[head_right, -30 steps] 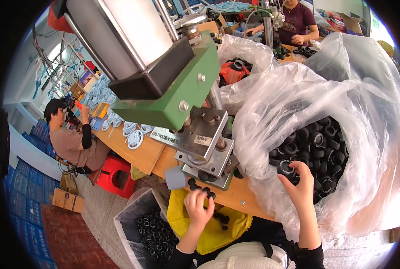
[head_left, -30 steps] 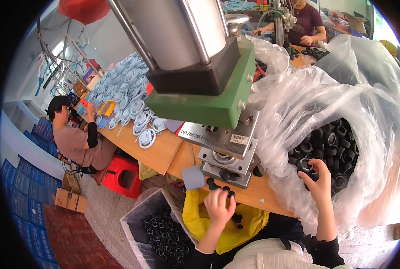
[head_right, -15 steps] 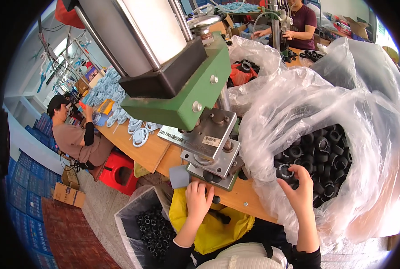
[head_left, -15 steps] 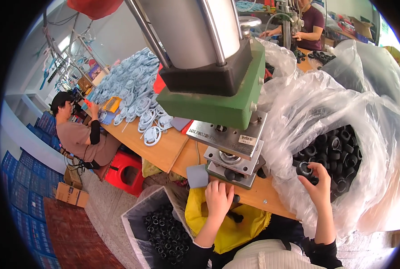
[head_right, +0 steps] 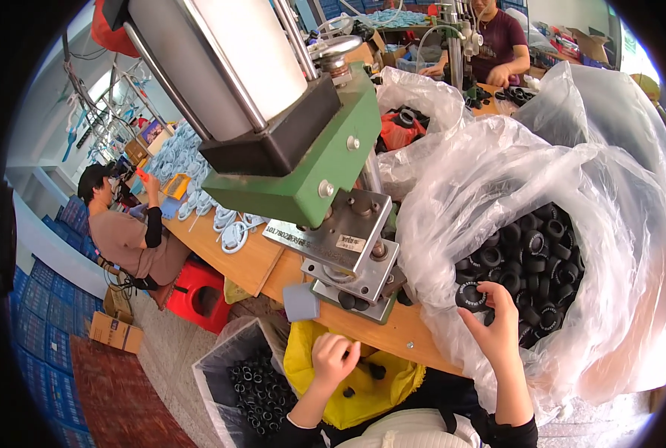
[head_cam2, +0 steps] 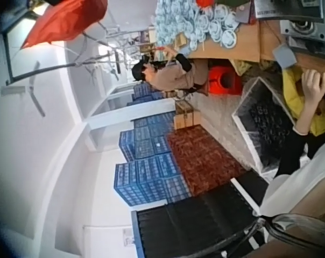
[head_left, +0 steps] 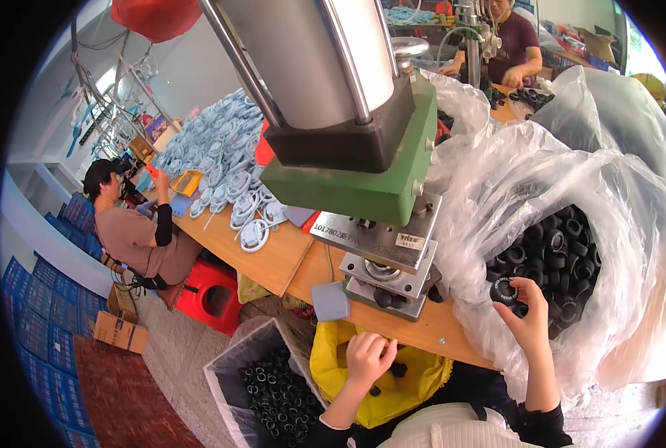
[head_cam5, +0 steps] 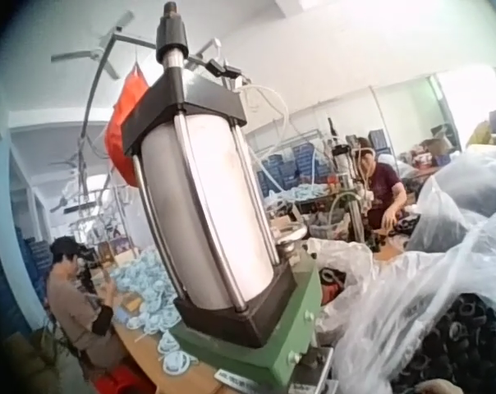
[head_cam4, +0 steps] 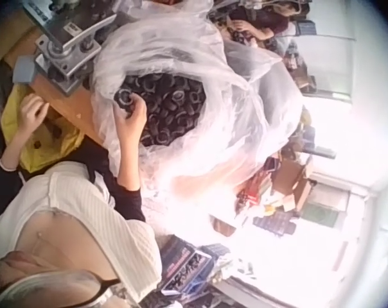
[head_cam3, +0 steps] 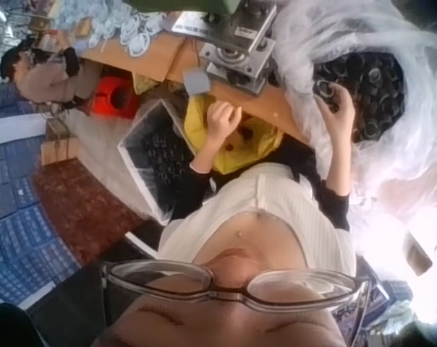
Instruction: Operating a pneumatic press to assemble small black plastic parts onto circular base components.
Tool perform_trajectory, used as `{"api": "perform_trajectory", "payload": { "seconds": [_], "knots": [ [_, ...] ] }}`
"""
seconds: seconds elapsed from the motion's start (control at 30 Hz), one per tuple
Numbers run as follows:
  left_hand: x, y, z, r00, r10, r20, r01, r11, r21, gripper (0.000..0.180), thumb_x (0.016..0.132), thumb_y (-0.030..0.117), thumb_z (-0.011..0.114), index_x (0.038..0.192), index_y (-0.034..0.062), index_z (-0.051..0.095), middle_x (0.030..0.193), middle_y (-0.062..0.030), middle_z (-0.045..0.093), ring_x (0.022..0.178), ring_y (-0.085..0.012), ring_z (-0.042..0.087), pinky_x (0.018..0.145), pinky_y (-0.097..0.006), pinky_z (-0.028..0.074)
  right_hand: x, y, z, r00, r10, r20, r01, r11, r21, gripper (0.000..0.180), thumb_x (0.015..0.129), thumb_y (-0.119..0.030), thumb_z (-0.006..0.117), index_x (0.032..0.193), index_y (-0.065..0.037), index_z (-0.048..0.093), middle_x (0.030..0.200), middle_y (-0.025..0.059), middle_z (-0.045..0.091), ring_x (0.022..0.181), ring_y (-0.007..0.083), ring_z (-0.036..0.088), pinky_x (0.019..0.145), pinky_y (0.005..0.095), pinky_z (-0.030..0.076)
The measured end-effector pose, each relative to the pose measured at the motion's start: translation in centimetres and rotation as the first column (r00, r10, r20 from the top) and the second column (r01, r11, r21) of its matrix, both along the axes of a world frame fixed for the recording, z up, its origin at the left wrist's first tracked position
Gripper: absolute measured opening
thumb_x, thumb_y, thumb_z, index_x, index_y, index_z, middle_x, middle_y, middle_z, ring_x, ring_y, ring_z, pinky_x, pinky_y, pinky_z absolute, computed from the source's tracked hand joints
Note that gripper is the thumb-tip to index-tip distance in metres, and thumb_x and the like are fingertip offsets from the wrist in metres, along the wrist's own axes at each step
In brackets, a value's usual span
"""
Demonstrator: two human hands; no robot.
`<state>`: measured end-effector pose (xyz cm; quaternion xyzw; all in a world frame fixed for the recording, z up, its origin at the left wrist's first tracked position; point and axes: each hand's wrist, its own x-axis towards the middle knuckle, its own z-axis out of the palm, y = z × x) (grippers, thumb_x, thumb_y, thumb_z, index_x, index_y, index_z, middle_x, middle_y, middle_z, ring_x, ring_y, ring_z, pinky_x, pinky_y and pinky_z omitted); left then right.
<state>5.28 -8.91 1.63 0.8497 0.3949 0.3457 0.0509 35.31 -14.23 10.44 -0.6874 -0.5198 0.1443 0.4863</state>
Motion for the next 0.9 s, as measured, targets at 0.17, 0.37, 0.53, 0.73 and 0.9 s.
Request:
{"api": "perform_trajectory", "payload": {
  "seconds": [0.17, 0.37, 0.53, 0.73, 0.9],
  "knots": [
    [2.7, 4.7, 5.7, 0.896, 0.171, 0.409, -0.254, 0.954, 0.16, 0.043, 0.073, 0.016, 0.075, 0.107, -0.0002, 0.053, 0.103, -0.0157, 0.058, 0.089, -0.0347, 0.058, 0.077, -0.042, 0.046, -2.1, 0.1, 0.8, 0.993, 0.084, -0.081, -0.079, 0.995, 0.064, 0.052, 0.064, -0.001, 0.074, 0.112, -0.001, 0.054, 0.111, 0.0119, 0.057, 0.095, 0.024, 0.059, 0.082, 0.0312, 0.047],
    [7.7, 11.2, 11.4, 0.671, 0.053, 0.74, 0.066, 0.989, -0.131, 0.042, 0.069, 0.008, 0.075, 0.107, -0.0001, 0.059, 0.096, -0.0131, 0.065, 0.086, -0.0281, 0.063, 0.076, -0.034, 0.048, -4.4, 0.4, 1.7, 0.979, 0.201, -0.025, -0.196, 0.972, 0.126, 0.055, 0.063, -0.003, 0.078, 0.114, 0.0, 0.057, 0.11, 0.0122, 0.057, 0.097, 0.0235, 0.059, 0.083, 0.0317, 0.048],
    [7.3, 10.4, 10.5, 0.686, 0.07, 0.724, -0.06, 0.997, -0.04, 0.035, 0.067, 0.007, 0.077, 0.098, 0.0015, 0.062, 0.092, -0.012, 0.067, 0.083, -0.0295, 0.063, 0.076, -0.035, 0.048, -7.0, 2.3, 2.9, 0.964, 0.257, -0.069, -0.239, 0.95, 0.201, 0.055, 0.064, -0.009, 0.082, 0.113, 0.0, 0.058, 0.106, 0.0126, 0.061, 0.094, 0.0236, 0.061, 0.082, 0.0336, 0.049],
    [3.8, 5.9, 6.2, 0.58, 0.352, 0.735, -0.382, 0.914, -0.136, 0.033, 0.074, 0.004, 0.074, 0.103, 0.0004, 0.059, 0.096, -0.0104, 0.062, 0.088, -0.0212, 0.059, 0.081, -0.033, 0.047, -11.7, 7.9, 1.8, 0.936, 0.344, -0.072, -0.316, 0.914, 0.254, 0.054, 0.069, -0.013, 0.08, 0.116, 0.0, 0.057, 0.103, 0.0182, 0.064, 0.09, 0.0323, 0.064, 0.078, 0.0367, 0.051],
    [-12.0, -1.1, -3.5, 0.327, 0.843, 0.427, -0.876, 0.44, -0.198, 0.04, 0.073, 0.009, 0.075, 0.107, -0.0036, 0.058, 0.097, -0.0154, 0.063, 0.09, -0.0277, 0.06, 0.083, -0.039, 0.047, -13.2, 10.8, 3.4, 0.896, 0.386, -0.219, -0.372, 0.922, 0.105, 0.036, 0.068, -0.012, 0.078, 0.097, 0.001, 0.061, 0.085, 0.0182, 0.064, 0.08, 0.0356, 0.063, 0.07, 0.0388, 0.051]
  ]
}}
